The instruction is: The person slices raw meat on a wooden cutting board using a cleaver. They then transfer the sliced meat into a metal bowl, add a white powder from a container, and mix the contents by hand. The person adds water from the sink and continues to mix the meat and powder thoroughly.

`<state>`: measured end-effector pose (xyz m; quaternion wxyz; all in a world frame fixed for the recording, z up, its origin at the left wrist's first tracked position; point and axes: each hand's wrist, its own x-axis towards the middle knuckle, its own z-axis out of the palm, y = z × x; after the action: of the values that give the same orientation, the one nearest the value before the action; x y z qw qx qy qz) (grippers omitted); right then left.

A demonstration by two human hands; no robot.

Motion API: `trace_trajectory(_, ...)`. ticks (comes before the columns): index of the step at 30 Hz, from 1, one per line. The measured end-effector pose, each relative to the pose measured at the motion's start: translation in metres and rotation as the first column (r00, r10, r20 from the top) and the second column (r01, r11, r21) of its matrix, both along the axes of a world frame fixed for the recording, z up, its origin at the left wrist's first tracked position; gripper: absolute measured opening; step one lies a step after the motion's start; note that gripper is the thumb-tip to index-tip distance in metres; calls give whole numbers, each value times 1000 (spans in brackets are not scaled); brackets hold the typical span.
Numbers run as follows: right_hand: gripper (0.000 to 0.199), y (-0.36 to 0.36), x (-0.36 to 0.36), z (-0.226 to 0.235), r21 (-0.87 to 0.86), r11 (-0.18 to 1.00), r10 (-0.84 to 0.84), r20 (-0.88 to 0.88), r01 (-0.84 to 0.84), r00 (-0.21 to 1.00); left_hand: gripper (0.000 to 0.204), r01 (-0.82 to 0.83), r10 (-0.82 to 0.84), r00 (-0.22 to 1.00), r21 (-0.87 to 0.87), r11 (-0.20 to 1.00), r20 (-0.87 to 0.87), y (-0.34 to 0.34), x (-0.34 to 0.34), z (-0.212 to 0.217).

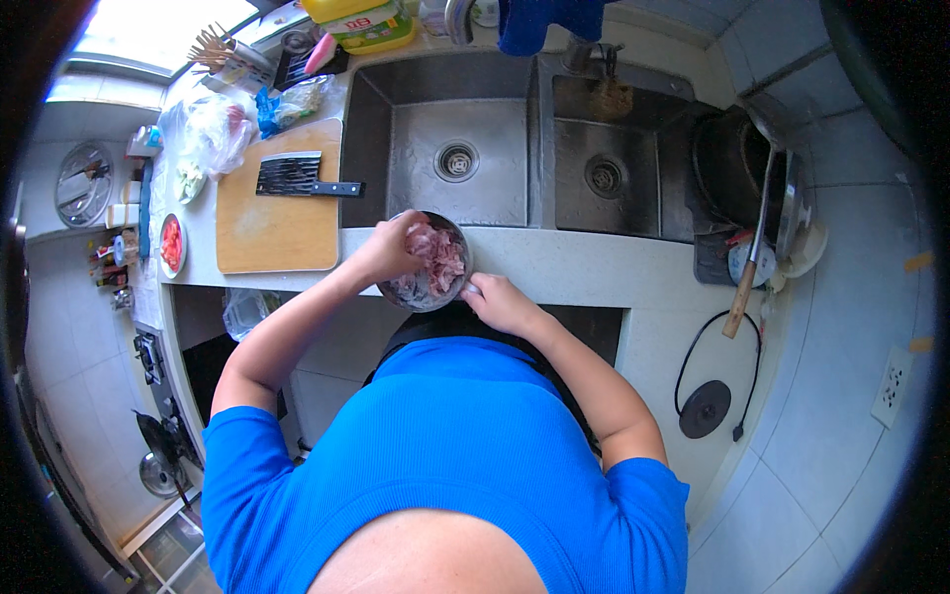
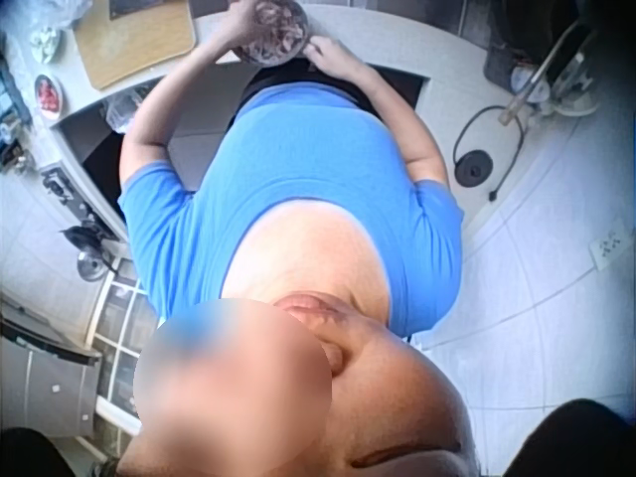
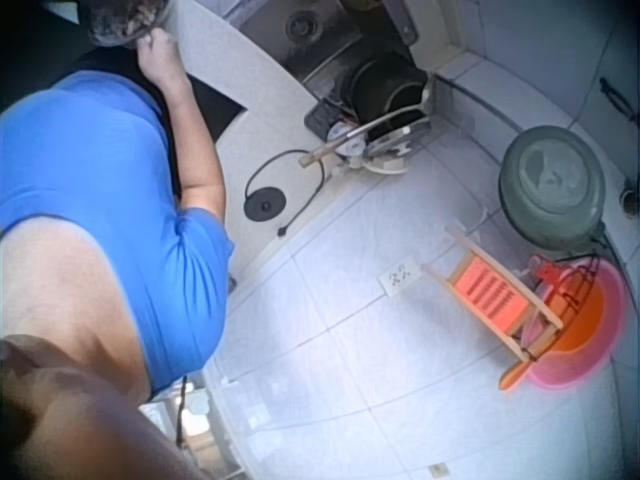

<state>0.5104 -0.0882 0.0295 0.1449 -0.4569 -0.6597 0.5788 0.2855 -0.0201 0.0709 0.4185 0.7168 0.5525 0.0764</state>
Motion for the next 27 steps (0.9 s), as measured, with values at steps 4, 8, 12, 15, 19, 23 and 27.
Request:
trace_trajectory(4, 25, 1, 1, 0, -47, 999, -2, 8, 2, 1000, 57, -113, 85, 991, -311, 944, -104, 16, 5, 51)
trace_trajectory(8, 24, 0, -1, 0, -13, 1000, -4, 5, 4, 1000, 56, -12, 101, 970, -372, 928, 222, -2, -9, 22)
trace_trajectory(12, 25, 0, 0, -2, 0, 1000, -3, 5, 3, 1000, 78, 197, -191, 975, 44, 979, -112, -20, -11, 6)
trace_trajectory(15, 25, 0, 0, -3, 12, 1000, 0, 5, 0, 1000, 82, 163, -144, 961, 61, 985, -236, -33, 5, -5)
trace_trajectory(19, 25, -1, 0, 3, -6, 1000, -16, -6, 16, 1000, 78, 241, -216, 966, 198, 950, -142, -25, 20, 2)
trace_trajectory(23, 25, -4, -2, 3, 43, 998, -42, -5, 42, 999, 56, 550, -417, 802, 257, 795, -428, -24, 6, -23)
trace_trajectory(27, 25, -8, -4, -5, 53, 997, -53, 1, 53, 999, 45, 431, -337, 786, 69, 900, -518, -16, 2, -36)
